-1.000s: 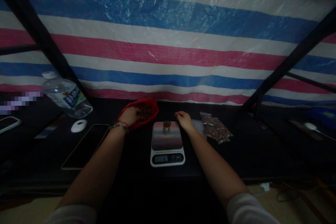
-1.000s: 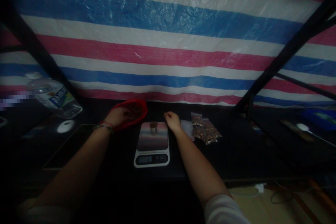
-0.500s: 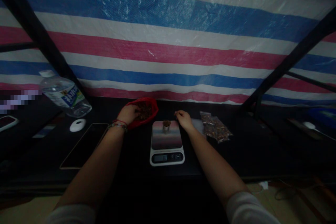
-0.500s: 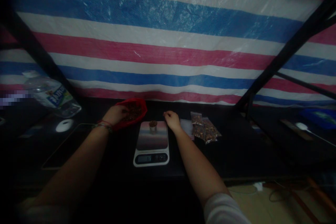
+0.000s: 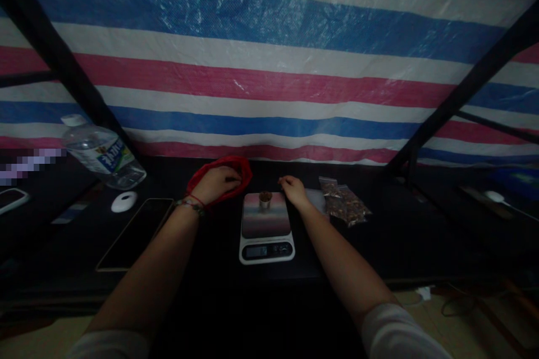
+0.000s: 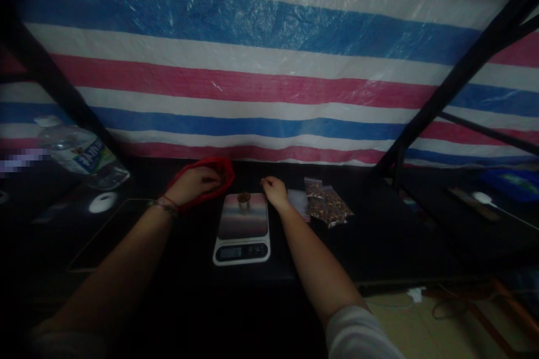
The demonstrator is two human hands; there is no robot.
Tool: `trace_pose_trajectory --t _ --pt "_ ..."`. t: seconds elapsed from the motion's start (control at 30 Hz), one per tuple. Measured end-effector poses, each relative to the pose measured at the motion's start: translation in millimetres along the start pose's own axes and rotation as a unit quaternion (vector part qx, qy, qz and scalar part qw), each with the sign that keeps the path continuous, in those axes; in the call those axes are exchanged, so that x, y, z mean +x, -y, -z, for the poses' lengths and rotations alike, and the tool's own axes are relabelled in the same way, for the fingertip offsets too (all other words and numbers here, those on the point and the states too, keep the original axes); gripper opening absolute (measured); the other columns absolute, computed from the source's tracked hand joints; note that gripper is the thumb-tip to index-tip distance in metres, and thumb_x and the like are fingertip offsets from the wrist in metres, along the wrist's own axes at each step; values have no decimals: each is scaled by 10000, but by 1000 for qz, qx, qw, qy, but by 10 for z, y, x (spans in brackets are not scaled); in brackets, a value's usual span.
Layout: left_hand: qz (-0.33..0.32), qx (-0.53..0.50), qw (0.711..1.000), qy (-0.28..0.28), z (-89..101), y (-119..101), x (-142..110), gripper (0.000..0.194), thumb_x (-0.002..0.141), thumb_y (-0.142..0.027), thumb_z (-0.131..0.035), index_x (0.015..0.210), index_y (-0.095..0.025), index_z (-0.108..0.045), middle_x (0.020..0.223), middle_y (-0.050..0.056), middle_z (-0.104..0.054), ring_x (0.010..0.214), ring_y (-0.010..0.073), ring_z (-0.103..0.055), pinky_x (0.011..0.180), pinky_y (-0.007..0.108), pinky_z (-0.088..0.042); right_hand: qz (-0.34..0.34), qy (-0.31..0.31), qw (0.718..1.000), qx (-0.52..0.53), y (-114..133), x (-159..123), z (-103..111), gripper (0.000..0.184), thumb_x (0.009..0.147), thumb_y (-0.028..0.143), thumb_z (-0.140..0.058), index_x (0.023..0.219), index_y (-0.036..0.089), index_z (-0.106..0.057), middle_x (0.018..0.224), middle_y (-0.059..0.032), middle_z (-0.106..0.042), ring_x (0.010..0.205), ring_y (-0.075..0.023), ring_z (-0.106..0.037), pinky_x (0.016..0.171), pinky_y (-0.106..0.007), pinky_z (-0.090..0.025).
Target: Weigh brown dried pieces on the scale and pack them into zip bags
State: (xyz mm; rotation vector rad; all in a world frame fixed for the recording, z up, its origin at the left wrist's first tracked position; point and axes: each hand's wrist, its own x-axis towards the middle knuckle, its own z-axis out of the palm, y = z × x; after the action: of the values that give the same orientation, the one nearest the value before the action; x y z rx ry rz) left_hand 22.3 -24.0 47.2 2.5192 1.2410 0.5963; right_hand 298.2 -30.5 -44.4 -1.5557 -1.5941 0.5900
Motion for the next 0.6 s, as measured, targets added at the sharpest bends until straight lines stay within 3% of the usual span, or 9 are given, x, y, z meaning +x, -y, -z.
trace_pose_trajectory --t 0.2,0.33,0.47,0.6 --pt "-91 -61 988 110 37 -469 -236 193 827 -331 -564 877 -212 -707 963 22 -680 922 155 -603 871 253 -439 -3 -6 1000 -5 -15 6 -18 329 839 389 -441 756 177 -677 624 -7 -610 605 -144 -546 569 -238 -353" --pt "-133 -83 976 154 -94 -682 -403 150 841 -284 -571 871 -215 -700 920 13 -679 871 126 -608 838 217 -436 3 -5 1000 -8 -10 10 -25 323 840 382 -445 742 178 -676 637 -11 -613 618 -144 -553 572 -240 -348" --pt "-169 -75 969 165 -336 -835 -411 112 835 -240 -585 853 -220 -693 907 -1 -683 884 124 -606 830 209 -431 9 -7 1000 -5 -10 8 -21 323 846 376 -443 739 174 -672 642 -10 -610 626 -142 -558 574 -237 -348" --pt "-177 -59 972 141 -511 -842 -370 124 847 -224 -571 855 -223 -695 948 3 -673 915 124 -598 859 222 -420 10 -7 1000 -6 -16 7 -22 320 851 367 -444 752 174 -680 649 -11 -619 634 -143 -563 591 -237 -364"
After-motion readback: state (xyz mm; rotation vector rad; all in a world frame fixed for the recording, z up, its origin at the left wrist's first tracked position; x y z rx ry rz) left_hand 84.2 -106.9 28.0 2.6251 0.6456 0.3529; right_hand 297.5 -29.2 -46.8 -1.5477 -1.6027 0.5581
